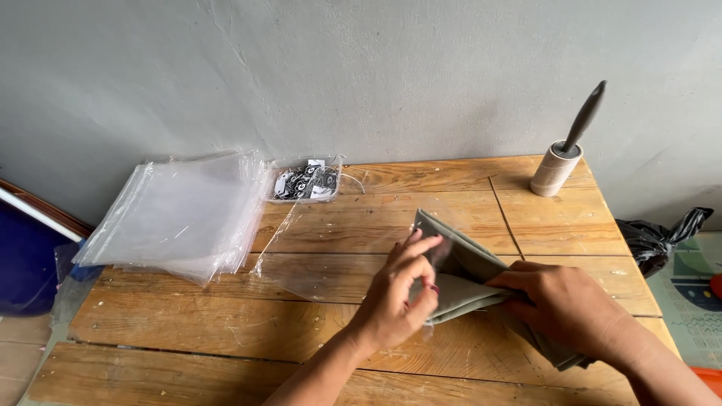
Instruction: Preparing a shirt for sale by attaching a brand tag, using a lint roller to clean the surface, and inserting it into a plastic protective sleeve.
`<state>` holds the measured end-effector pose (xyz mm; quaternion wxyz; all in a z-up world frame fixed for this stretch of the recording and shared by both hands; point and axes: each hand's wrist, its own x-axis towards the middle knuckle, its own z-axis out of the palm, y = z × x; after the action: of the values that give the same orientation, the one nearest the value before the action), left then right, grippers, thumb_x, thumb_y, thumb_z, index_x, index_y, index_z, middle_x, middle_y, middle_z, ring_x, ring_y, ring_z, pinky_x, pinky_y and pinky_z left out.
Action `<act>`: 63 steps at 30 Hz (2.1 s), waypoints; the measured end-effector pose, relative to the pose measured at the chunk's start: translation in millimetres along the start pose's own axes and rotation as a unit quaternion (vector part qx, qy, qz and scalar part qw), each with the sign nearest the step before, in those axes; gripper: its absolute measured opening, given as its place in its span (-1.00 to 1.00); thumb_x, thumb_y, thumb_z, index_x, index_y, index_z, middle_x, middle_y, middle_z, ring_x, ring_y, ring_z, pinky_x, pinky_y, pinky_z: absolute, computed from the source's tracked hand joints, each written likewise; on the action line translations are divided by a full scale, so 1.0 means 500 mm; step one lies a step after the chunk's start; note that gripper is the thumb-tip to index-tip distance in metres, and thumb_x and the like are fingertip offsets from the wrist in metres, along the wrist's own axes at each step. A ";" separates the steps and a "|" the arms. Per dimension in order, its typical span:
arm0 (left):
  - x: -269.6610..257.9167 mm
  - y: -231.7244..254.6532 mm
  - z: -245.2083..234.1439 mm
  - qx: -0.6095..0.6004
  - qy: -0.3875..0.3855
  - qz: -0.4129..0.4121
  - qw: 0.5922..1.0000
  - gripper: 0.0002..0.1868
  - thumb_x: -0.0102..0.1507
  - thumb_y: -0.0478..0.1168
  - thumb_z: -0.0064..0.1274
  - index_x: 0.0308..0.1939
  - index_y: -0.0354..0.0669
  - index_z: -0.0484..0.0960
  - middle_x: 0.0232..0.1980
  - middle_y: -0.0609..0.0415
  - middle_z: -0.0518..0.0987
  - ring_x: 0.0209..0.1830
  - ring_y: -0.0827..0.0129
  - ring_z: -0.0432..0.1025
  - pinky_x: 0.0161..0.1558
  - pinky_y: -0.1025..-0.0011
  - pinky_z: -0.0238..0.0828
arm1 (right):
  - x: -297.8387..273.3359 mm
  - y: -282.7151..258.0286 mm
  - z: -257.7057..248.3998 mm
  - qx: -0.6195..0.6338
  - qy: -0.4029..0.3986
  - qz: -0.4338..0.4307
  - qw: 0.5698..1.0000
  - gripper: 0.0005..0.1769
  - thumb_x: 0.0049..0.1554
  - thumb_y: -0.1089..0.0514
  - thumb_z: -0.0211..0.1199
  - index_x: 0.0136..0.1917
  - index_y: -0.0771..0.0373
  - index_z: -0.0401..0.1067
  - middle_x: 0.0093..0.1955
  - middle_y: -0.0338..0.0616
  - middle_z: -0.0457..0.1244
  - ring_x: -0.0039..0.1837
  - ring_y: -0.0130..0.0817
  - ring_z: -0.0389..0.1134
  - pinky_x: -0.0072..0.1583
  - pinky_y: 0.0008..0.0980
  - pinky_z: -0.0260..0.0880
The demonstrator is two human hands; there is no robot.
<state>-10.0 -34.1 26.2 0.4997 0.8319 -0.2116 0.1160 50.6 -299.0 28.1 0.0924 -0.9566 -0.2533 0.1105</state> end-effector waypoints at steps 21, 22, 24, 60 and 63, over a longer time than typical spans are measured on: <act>-0.068 0.075 0.115 0.075 -0.021 0.200 0.977 -0.92 0.32 -0.29 -0.07 -0.25 -0.19 0.38 0.49 -0.30 0.38 0.66 -0.45 0.13 0.66 -0.28 -0.36 | 0.017 -0.098 0.140 0.169 0.038 -0.049 0.984 -0.68 0.02 0.02 0.32 0.08 -0.23 0.56 -0.21 -0.47 0.40 -0.17 -0.54 0.21 -0.06 -0.36 0.26; -0.071 0.075 0.126 0.077 -0.017 0.212 0.974 -0.91 0.33 -0.33 -0.01 -0.21 -0.23 0.39 0.49 -0.28 0.39 0.67 -0.42 0.11 0.66 -0.33 -0.27 | 0.011 -0.102 0.156 0.160 0.045 -0.059 0.984 -0.67 0.03 0.01 0.31 0.10 -0.24 0.55 -0.18 -0.47 0.38 -0.14 -0.53 0.19 -0.04 -0.35 0.24; -0.080 0.073 0.147 0.079 -0.013 0.222 0.972 -0.87 0.34 -0.37 0.05 -0.17 -0.27 0.39 0.50 -0.26 0.39 0.69 -0.38 0.10 0.65 -0.38 -0.19 | -0.002 -0.108 0.190 0.143 0.057 -0.080 0.985 -0.66 0.04 -0.01 0.29 0.12 -0.27 0.52 -0.13 -0.46 0.35 -0.09 -0.51 0.16 0.00 -0.32 0.21; -0.116 0.041 0.184 0.083 -0.013 0.157 0.984 -0.84 0.45 -0.22 -0.04 -0.06 -0.27 0.53 0.57 -0.20 0.36 0.69 -0.38 0.26 0.49 -0.63 0.11 | 0.084 -0.063 0.246 -0.145 0.262 -0.479 0.825 -0.37 0.23 -0.38 -0.12 0.56 -0.64 -0.03 0.78 -0.33 -0.32 0.76 -0.12 -0.38 0.63 0.12 -0.43; -0.105 0.045 0.173 0.097 0.005 0.191 0.977 -0.88 0.38 -0.27 0.07 -0.08 -0.26 0.53 0.46 -0.21 0.46 0.61 -0.36 0.33 0.41 -0.34 0.26 | 0.102 -0.079 0.216 -0.128 0.227 -0.508 0.821 -0.41 0.31 -0.22 -0.14 0.60 -0.52 0.00 0.77 -0.27 -0.28 0.77 -0.11 -0.40 0.62 0.18 -0.52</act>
<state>-68.5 -107.1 -18.3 0.3865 0.8198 -0.3519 0.2339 47.5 -226.8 -74.5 0.0668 -0.6935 -0.6871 -0.2062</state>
